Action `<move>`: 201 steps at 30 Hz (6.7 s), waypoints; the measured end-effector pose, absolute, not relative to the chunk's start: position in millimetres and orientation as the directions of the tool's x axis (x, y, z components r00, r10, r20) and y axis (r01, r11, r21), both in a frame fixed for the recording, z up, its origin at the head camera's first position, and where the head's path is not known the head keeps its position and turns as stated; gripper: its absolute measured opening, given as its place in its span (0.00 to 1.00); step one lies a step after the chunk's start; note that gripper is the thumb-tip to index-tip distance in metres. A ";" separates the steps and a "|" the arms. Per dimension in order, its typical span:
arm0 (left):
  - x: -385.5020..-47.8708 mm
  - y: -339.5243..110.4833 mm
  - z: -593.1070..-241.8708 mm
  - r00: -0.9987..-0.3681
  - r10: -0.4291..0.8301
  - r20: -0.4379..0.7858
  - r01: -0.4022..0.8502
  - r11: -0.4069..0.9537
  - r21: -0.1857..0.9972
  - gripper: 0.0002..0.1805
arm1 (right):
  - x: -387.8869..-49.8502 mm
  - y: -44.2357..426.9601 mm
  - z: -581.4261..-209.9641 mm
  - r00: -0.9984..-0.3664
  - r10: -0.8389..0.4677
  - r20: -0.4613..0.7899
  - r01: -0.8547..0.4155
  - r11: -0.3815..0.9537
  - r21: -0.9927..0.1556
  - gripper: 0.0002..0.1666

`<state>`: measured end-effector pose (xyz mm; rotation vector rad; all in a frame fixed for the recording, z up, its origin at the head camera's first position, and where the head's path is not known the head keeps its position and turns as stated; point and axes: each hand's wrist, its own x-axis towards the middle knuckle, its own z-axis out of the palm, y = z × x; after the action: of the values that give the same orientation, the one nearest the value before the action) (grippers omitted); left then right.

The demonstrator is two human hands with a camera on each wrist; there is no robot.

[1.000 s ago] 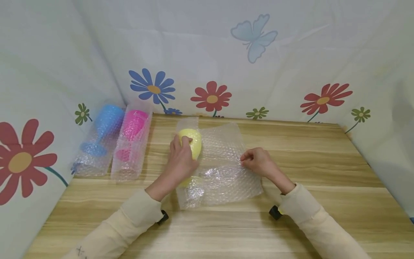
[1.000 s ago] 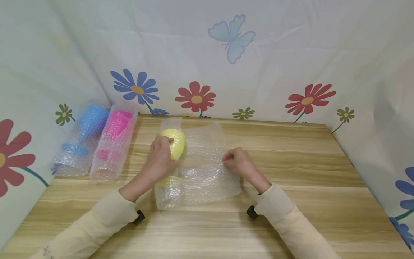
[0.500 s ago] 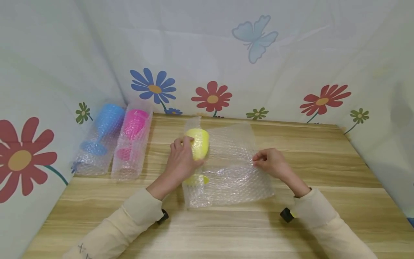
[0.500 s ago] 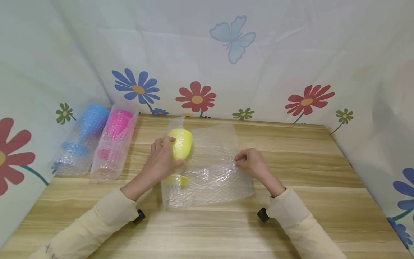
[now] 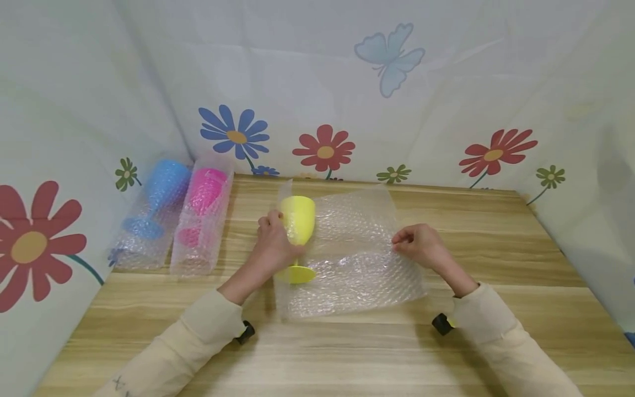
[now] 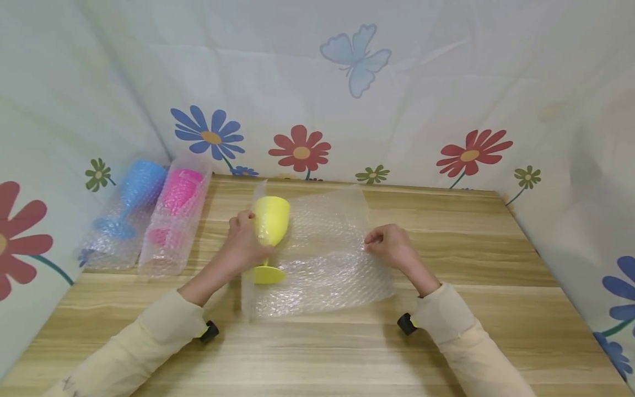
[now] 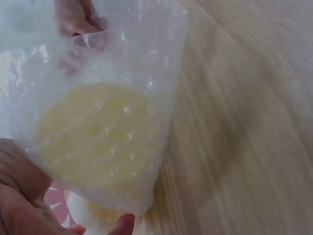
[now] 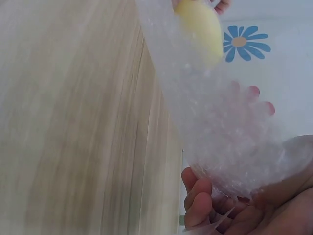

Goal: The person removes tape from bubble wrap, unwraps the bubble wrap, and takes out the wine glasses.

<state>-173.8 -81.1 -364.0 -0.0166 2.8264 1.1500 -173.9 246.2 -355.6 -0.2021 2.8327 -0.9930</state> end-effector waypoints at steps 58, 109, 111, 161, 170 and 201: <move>-175.1 -86.8 -363.8 -0.997 0.037 -0.073 -0.022 0.737 0.675 0.45 | -162.0 311.9 -361.4 -0.971 -0.168 -0.169 -0.013 0.745 -0.666 0.07; -187.4 -83.9 -356.1 -0.990 -0.046 -0.134 -0.126 0.715 0.688 0.38 | -172.2 325.3 -373.0 -0.969 -0.199 -0.149 -0.090 0.839 -0.536 0.04; -187.5 -84.2 -354.3 -0.988 -0.056 -0.141 -0.139 0.710 0.690 0.38 | -172.8 325.4 -373.3 -0.965 -0.201 -0.166 -0.084 0.843 -0.531 0.04; -227.4 -106.7 -307.6 -0.938 0.006 -0.345 -0.278 0.580 0.766 0.55 | -178.6 318.8 -362.5 -0.949 -0.245 -0.199 -0.120 0.863 -0.491 0.04; -224.8 -106.4 -288.8 -0.980 -0.048 -0.195 -0.195 0.449 0.872 0.48 | -178.3 318.4 -364.8 -0.951 -0.230 -0.205 -0.104 0.866 -0.489 0.04; -243.9 -109.5 -264.3 -0.957 -0.245 0.154 0.070 0.319 0.945 0.57 | -175.1 318.4 -361.7 -0.954 -0.211 -0.213 -0.085 0.872 -0.483 0.04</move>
<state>-243.9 -109.5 -264.3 -0.1885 2.7587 2.0023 -175.1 318.4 -361.7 -0.2245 2.7843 -0.7012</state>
